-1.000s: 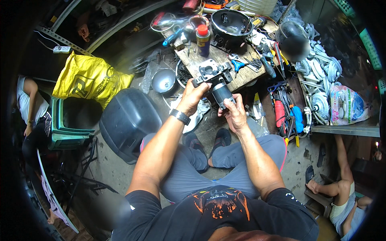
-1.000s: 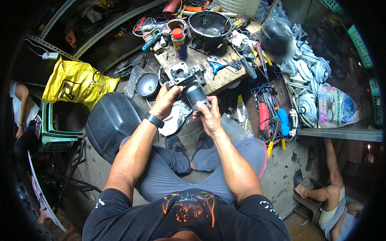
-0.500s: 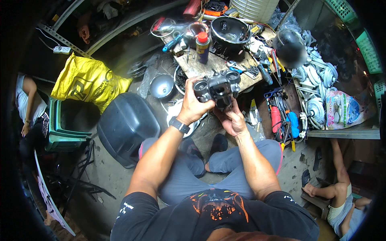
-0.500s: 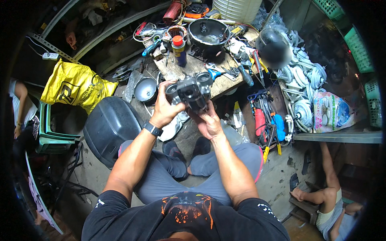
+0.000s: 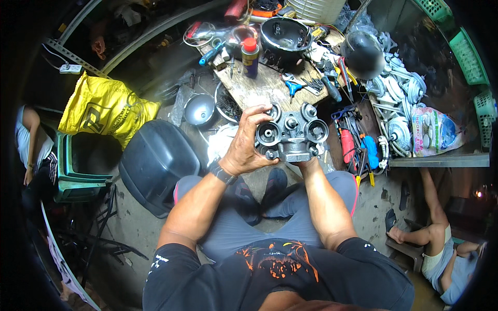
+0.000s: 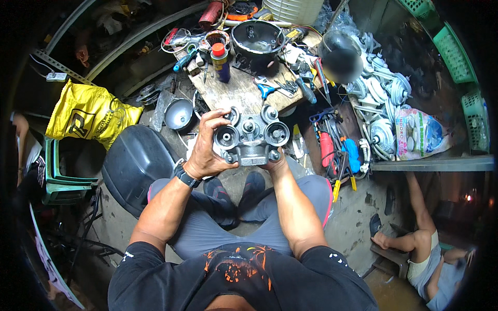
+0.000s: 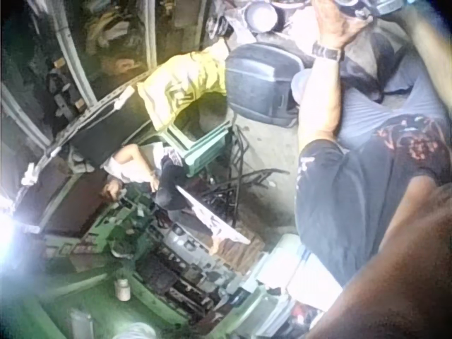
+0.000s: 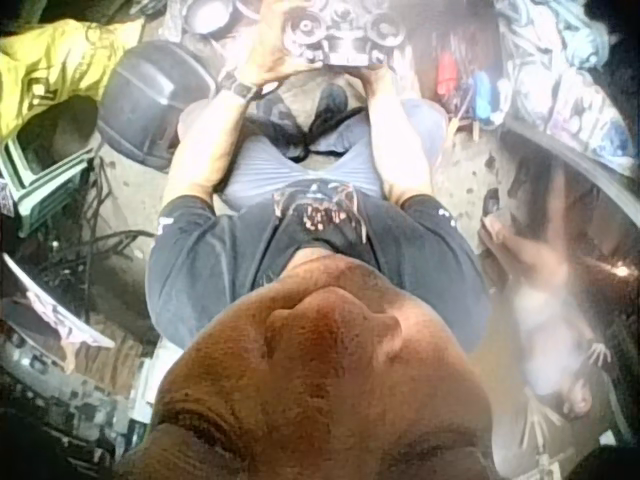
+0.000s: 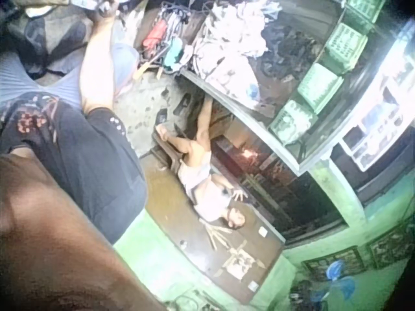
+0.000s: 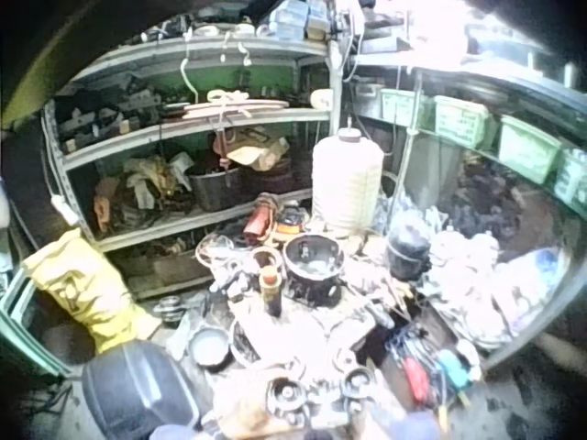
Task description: The person handles a mechanical part, turns it over to view different sides, and applies liquid from a bottle onto its surface.
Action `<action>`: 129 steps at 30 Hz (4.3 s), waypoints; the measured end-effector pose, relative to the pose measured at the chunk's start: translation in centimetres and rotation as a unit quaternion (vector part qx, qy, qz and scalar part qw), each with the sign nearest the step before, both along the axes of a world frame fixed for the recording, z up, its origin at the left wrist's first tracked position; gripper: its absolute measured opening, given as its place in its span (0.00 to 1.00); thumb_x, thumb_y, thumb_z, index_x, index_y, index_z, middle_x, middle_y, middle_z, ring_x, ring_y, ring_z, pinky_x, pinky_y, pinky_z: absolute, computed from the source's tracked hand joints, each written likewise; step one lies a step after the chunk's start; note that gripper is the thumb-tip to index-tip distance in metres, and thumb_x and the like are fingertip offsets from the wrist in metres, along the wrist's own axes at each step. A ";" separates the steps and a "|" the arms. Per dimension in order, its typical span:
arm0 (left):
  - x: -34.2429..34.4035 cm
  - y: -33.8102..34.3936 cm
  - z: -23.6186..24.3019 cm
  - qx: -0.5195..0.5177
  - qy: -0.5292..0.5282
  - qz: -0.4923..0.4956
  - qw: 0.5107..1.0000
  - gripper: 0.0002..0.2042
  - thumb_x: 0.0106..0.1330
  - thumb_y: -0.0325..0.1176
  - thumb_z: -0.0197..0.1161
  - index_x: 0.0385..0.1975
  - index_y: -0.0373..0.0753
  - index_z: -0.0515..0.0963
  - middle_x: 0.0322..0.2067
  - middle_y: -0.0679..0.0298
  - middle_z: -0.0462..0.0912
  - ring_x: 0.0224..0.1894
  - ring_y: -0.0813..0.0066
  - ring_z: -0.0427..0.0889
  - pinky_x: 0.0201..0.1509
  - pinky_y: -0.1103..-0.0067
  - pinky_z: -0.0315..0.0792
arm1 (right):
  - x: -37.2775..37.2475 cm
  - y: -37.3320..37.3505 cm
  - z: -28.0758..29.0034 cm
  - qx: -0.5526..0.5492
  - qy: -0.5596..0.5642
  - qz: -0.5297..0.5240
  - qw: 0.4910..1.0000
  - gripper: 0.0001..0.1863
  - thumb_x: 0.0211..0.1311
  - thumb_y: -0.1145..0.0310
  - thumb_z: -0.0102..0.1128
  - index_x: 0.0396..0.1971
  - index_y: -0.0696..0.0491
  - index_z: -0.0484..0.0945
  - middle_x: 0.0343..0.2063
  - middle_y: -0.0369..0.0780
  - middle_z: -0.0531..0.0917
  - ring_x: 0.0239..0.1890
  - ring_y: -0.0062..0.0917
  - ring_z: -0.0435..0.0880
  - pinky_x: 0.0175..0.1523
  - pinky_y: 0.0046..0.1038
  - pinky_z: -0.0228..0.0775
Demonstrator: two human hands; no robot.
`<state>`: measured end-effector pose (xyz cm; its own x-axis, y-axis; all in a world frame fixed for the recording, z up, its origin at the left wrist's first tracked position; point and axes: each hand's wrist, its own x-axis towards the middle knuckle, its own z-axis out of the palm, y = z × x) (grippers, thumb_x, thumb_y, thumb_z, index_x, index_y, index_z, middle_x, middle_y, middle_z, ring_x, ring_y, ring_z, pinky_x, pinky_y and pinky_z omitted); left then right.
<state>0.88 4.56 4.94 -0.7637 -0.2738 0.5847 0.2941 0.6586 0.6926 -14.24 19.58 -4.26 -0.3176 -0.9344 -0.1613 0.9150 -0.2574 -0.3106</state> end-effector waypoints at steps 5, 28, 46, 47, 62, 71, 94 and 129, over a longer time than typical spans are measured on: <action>0.0 0.5 0.5 -0.023 0.004 0.001 1.000 0.46 0.34 0.39 0.87 0.59 0.40 0.69 0.64 0.50 0.69 0.69 0.48 0.67 0.73 0.60 0.64 | -0.7 0.5 -3.6 -0.007 0.249 -0.037 0.968 0.43 0.61 0.45 0.70 0.70 0.52 0.67 0.66 0.43 0.76 0.66 0.36 0.76 0.73 0.45 0.67; -0.3 1.3 0.5 -0.021 -0.016 0.042 0.999 0.46 0.34 0.39 0.85 0.59 0.38 0.69 0.63 0.50 0.70 0.66 0.45 0.69 0.71 0.57 0.65 | 1.0 0.1 -2.9 -0.010 0.132 -0.005 0.991 0.33 0.75 0.46 0.53 0.71 0.51 0.65 0.69 0.43 0.71 0.71 0.35 0.70 0.76 0.44 0.59; -0.1 0.7 -0.3 -0.064 -0.038 0.070 0.995 0.44 0.34 0.36 0.85 0.58 0.37 0.70 0.63 0.51 0.71 0.62 0.45 0.70 0.67 0.59 0.67 | 0.2 0.0 -2.9 -0.020 0.012 0.075 0.997 0.30 0.73 0.49 0.56 0.69 0.48 0.68 0.65 0.38 0.76 0.66 0.31 0.73 0.73 0.39 0.63; 0.0 0.3 -0.5 -0.071 -0.049 0.083 0.993 0.44 0.34 0.35 0.84 0.58 0.37 0.70 0.63 0.51 0.71 0.61 0.45 0.70 0.67 0.59 0.67 | 0.4 -0.6 -2.7 -0.006 0.007 0.083 0.996 0.31 0.72 0.49 0.57 0.69 0.48 0.69 0.64 0.37 0.76 0.66 0.30 0.74 0.72 0.39 0.65; -1.9 -2.7 -2.3 -0.173 -0.149 0.153 0.961 0.46 0.27 0.28 0.83 0.57 0.37 0.71 0.63 0.54 0.70 0.61 0.46 0.68 0.68 0.60 0.69 | -8.8 -14.9 9.3 0.268 0.793 -0.128 0.532 0.32 0.59 0.53 0.73 0.58 0.55 0.75 0.50 0.50 0.80 0.52 0.39 0.83 0.58 0.36 0.75; -4.0 -0.9 -5.2 -0.301 -0.116 0.159 0.933 0.28 0.50 0.27 0.68 0.56 0.41 0.76 0.65 0.63 0.69 0.68 0.49 0.62 0.73 0.57 0.63 | -11.2 -22.7 7.7 0.228 0.846 -0.154 0.457 0.33 0.56 0.49 0.76 0.54 0.54 0.74 0.50 0.51 0.81 0.57 0.48 0.81 0.61 0.44 0.73; -4.0 0.6 -4.4 -0.168 -0.151 0.141 0.964 0.47 0.55 0.43 0.78 0.72 0.35 0.58 0.77 0.43 0.49 0.79 0.36 0.45 0.81 0.52 0.45 | -2.9 0.9 5.6 0.250 0.605 -0.327 0.682 0.22 0.74 0.54 0.62 0.57 0.55 0.74 0.48 0.41 0.83 0.50 0.25 0.81 0.58 0.29 0.72; -2.6 3.1 -6.3 -0.219 -0.119 0.202 0.947 0.33 0.55 0.35 0.72 0.62 0.40 0.68 0.70 0.46 0.58 0.76 0.43 0.53 0.80 0.50 0.46 | -2.3 0.7 3.5 0.255 0.549 -0.286 0.742 0.19 0.73 0.56 0.63 0.52 0.55 0.76 0.43 0.41 0.84 0.46 0.25 0.81 0.54 0.30 0.73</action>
<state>-1.71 7.63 -1.38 -0.7728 -0.3432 0.5339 -0.1738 0.9235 0.3421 -16.59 20.31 -0.75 -0.8412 -0.5017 0.2018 -0.1763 -0.0983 -0.9794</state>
